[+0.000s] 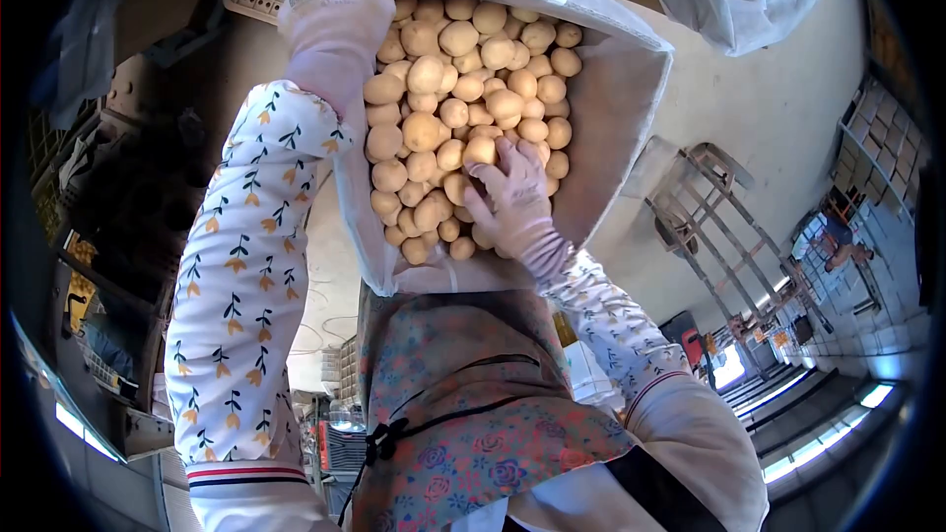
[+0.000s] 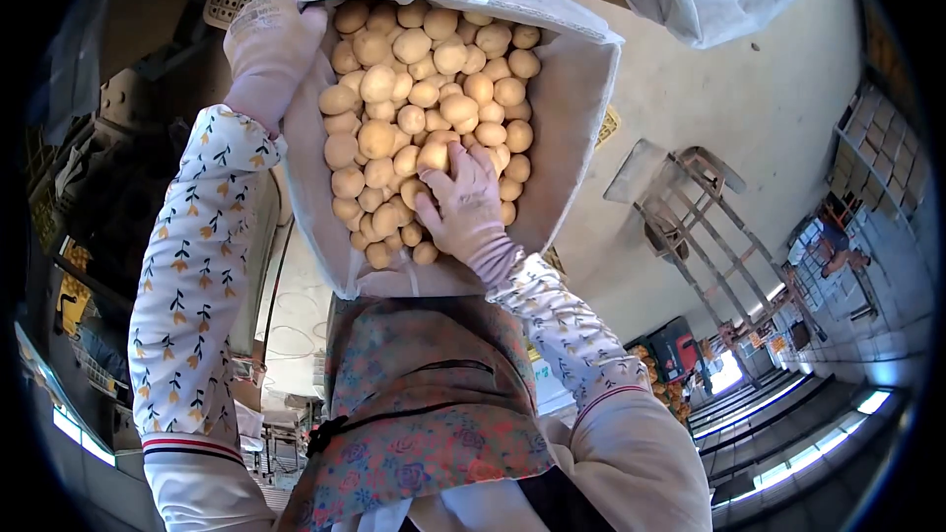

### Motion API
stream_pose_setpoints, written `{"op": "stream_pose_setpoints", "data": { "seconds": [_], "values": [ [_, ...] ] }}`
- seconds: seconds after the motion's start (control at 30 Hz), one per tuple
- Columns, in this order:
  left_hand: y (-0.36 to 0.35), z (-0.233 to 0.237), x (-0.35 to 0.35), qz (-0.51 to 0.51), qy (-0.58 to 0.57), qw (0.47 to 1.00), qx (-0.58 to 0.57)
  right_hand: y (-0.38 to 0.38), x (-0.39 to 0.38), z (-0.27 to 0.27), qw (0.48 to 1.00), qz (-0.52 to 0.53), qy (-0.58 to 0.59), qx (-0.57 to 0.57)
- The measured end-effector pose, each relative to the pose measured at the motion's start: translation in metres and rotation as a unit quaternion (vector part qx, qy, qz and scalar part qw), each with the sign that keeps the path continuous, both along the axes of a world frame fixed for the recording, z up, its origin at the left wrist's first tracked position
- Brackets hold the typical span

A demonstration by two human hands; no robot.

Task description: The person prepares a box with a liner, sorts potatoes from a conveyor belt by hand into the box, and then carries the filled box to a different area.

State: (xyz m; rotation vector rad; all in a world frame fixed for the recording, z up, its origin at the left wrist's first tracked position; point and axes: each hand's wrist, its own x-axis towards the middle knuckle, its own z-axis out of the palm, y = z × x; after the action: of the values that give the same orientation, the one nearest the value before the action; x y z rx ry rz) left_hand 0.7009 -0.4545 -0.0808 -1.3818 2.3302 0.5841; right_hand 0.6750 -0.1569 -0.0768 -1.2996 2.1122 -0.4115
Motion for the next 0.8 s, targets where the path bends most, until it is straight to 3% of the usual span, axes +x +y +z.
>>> {"op": "stream_pose_setpoints", "data": {
  "seconds": [0.03, 0.07, 0.13, 0.2, 0.23, 0.3, 0.37, 0.47, 0.53, 0.63, 0.73, 0.8],
  "values": [
    [-0.002, 0.001, -0.003, 0.004, -0.001, 1.0, 0.011, -0.005, -0.01, -0.01, 0.999, -0.009, -0.034, 0.019],
    [-0.002, -0.001, -0.003, -0.002, 0.004, 1.0, 0.004, -0.034, -0.024, -0.013, 0.993, 0.027, 0.061, -0.092],
    [-0.002, -0.006, 0.0, -0.014, 0.009, 1.0, -0.013, -0.113, -0.05, -0.032, 0.975, -0.052, 0.054, -0.21],
    [-0.005, -0.023, 0.008, -0.031, 0.006, 0.999, -0.042, -0.16, -0.054, -0.068, 0.995, -0.022, -0.051, 0.079],
    [-0.007, -0.028, 0.009, -0.041, 0.009, 0.997, -0.058, -0.184, -0.056, -0.086, 0.972, 0.015, -0.077, 0.223],
    [-0.005, -0.006, 0.001, -0.025, -0.005, 0.999, -0.019, -0.165, -0.017, -0.093, 0.997, -0.069, 0.039, 0.01],
    [-0.006, 0.0, -0.004, -0.013, -0.007, 1.0, -0.004, -0.122, 0.013, -0.081, 0.988, -0.066, 0.081, -0.111],
    [-0.004, -0.008, 0.0, -0.007, 0.001, 1.0, -0.007, -0.056, 0.027, -0.017, 0.995, 0.052, 0.028, -0.083],
    [-0.006, -0.011, 0.002, -0.007, 0.012, 1.0, -0.005, -0.009, 0.029, -0.011, 0.993, 0.1, 0.047, -0.037],
    [-0.006, -0.01, 0.001, -0.018, 0.016, 1.0, -0.008, 0.03, 0.017, 0.007, 0.995, 0.089, -0.014, 0.033],
    [-0.006, -0.011, 0.002, -0.011, 0.026, 1.0, -0.011, -0.003, -0.007, 0.01, 0.998, -0.026, 0.041, -0.047],
    [-0.006, -0.007, 0.0, -0.013, 0.015, 1.0, -0.003, -0.058, -0.039, -0.015, 0.991, -0.024, 0.072, -0.111]
  ]
}}
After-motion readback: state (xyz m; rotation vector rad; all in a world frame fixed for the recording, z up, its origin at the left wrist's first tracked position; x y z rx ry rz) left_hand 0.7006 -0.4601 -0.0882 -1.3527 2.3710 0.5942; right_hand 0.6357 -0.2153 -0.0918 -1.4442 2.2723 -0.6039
